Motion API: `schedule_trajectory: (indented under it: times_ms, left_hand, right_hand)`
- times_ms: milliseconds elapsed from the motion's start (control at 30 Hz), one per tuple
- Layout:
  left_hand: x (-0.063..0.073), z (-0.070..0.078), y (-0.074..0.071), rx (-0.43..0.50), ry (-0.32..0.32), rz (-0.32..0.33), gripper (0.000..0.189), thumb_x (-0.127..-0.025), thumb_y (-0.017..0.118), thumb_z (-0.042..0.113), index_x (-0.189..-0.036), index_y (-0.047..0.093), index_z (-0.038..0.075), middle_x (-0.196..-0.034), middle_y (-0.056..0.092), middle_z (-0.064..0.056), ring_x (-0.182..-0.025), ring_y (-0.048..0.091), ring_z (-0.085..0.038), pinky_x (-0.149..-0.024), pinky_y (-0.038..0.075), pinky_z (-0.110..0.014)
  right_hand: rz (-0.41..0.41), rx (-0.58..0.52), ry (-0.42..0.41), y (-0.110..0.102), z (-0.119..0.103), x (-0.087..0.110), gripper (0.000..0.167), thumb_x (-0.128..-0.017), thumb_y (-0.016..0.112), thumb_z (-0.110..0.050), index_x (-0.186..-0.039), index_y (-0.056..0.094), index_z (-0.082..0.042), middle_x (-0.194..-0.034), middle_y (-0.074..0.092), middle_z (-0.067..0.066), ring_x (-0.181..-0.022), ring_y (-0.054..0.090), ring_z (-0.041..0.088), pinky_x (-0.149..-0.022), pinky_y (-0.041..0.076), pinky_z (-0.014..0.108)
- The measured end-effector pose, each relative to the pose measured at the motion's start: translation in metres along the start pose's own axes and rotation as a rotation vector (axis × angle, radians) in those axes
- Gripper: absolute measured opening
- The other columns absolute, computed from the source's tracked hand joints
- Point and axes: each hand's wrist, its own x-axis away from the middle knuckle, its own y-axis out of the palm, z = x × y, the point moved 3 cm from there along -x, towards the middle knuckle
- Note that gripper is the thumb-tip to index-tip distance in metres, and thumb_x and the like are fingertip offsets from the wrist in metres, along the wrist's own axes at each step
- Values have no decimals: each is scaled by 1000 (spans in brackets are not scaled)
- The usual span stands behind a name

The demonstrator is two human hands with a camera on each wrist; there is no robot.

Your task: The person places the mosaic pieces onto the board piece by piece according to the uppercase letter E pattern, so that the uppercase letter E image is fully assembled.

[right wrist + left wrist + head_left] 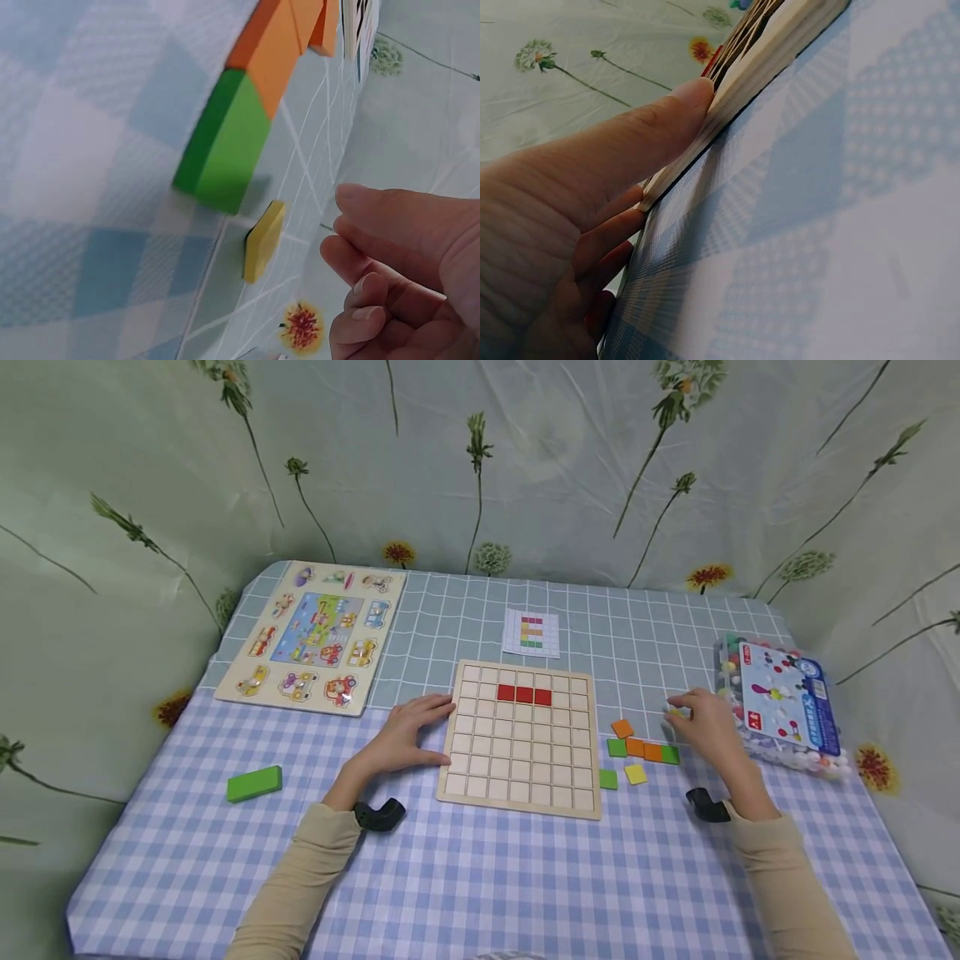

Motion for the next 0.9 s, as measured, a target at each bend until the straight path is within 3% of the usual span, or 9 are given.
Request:
schedule_trajectory:
  times_ms: [500,733,900]
  left_hand:
    - [1,1,-1,-2,36,13,83,-68,81,35,-139,46,9,-147,42,-11,-139,33,-31,-103,25,-56]
    - [2,3,-2,2,49,27,82,-67,82,34,-138,48,8,-146,43,-12,-137,35,-33,-101,26,-56]
    - [2,3,-2,4,46,26,82,-68,82,34,-138,48,8,-147,42,-12,-138,35,-33,-101,26,-56]
  right_hand:
    - [32,16,35,3,9,3,27,-80,66,-4,-101,67,13,-91,64,30,-67,55,29,-58,40,30]
    - [-38,10,113,10,11,3,31,-83,64,-6,-107,64,15,-101,62,33,-89,56,43,-78,45,52]
    - [-55,49,115,13,11,1,31,-83,64,-6,-106,64,15,-100,62,33,-92,56,44,-81,43,54]
